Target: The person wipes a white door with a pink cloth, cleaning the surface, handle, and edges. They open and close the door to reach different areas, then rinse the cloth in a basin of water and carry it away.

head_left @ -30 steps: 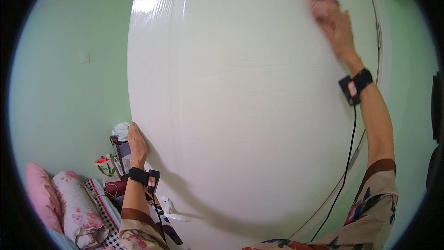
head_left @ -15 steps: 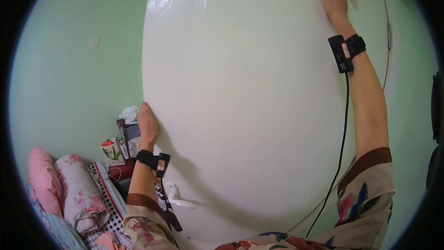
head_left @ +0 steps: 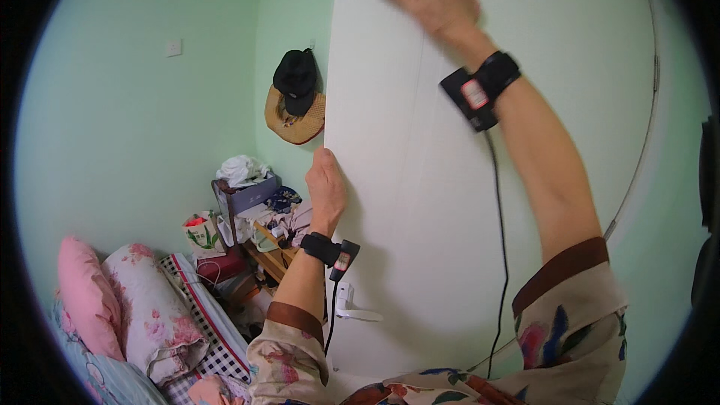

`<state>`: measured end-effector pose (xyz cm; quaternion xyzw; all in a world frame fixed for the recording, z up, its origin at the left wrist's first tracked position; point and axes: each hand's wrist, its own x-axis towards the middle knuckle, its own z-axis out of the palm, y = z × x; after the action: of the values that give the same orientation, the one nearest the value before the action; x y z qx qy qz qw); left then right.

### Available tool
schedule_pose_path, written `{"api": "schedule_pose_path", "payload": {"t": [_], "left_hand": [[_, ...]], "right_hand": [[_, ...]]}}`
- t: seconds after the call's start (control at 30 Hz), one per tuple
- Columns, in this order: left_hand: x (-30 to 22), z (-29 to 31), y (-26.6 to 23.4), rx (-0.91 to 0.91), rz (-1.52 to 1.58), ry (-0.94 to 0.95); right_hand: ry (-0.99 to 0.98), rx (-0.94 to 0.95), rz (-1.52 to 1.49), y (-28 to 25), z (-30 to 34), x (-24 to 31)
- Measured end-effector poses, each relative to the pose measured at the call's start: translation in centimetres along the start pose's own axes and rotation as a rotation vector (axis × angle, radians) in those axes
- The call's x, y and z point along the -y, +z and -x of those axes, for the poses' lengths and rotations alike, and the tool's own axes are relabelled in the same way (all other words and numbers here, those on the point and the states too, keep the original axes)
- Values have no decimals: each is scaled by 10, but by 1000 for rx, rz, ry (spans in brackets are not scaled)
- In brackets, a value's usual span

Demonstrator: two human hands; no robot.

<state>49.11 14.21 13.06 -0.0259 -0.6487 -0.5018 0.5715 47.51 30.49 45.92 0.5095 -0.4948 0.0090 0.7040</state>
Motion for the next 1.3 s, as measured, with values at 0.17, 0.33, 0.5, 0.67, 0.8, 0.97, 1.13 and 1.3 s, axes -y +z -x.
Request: {"api": "schedule_pose_path", "payload": {"t": [0.17,0.33,0.5,0.67,0.8,0.97,1.13,1.3], "left_hand": [[11,-1,9,4,175,23],[29,-5,10,59,373,-103],[39,-5,9,68,271,-144],[53,-10,15,20,124,-66],[60,-13,16,12,125,-1],[59,-14,15,-1,73,-47],[57,-16,14,-18,45,-22],[57,-18,12,-16,43,-25]], "right_hand": [[-125,-38,-78,36,48,95],[-48,171,-175,12,142,170],[-121,382,-182,-45,229,198],[-222,490,-186,-110,289,152],[-10,454,-188,-149,296,84],[157,221,292,-193,255,-50],[456,-251,550,-157,196,-119],[320,-72,227,-93,159,-50]]}}
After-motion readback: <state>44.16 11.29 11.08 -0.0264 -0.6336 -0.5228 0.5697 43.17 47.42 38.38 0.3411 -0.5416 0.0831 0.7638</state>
